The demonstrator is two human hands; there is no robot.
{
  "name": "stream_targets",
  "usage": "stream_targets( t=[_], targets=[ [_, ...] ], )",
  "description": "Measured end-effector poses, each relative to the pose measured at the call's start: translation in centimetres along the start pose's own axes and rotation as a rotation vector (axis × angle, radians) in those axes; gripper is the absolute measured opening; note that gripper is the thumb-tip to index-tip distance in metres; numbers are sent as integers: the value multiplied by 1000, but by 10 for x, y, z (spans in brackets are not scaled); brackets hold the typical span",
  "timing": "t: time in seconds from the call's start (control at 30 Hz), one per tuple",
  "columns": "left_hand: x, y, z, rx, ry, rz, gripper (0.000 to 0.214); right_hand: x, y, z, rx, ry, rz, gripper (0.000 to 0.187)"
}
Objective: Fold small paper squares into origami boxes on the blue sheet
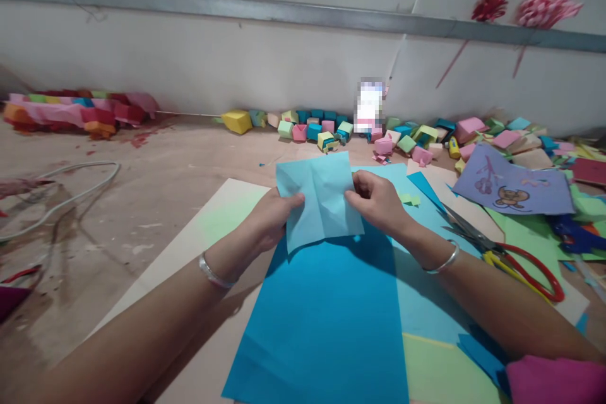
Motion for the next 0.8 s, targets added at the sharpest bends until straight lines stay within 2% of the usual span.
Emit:
stream_targets(
  t=[0.07,0.17,0.27,0.37,0.43,0.47,0.53,0.6,0.63,0.7,0.8],
  targets=[
    [5,1,5,32,71,-46,33,-25,-5,6,46,-174,185,8],
    [7,-9,7,172,143,-111,43,-53,-14,8,94,-398,442,17],
    [8,-14,4,248,219,-162,53,-60,-16,9,111,-456,492,17],
    [9,-10,4,214,281,-198,55,-63,-15,7,115,-473,471,19],
    [9,-2,7,141,304,-215,56,-54,-6,12,74,-338,399,32],
    [10,2,9,104,316,-221,56,-41,2,16,38,-185,317,40],
    [11,6,11,65,337,-232,56,-3,14,15,-23,216,71,48],
    [10,5,13,83,326,-242,54,28,10,2,-26,537,-167,36],
    [9,4,14,96,313,-246,53,35,7,-3,-16,617,-240,26],
    [7,1,14,128,274,-237,54,39,5,-6,-14,652,-275,9],
    [4,-3,13,196,211,-208,59,32,16,-1,-86,544,-169,2]
  ],
)
Point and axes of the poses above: each hand's wrist, its own z-axis towards the middle knuckle, its own y-axis out of the back of the hand, x = y × z, the point moved 10 cm from there along z, towards the middle knuckle, and after that the axes turned 2 degrees about -x, right-handed, at the moved point
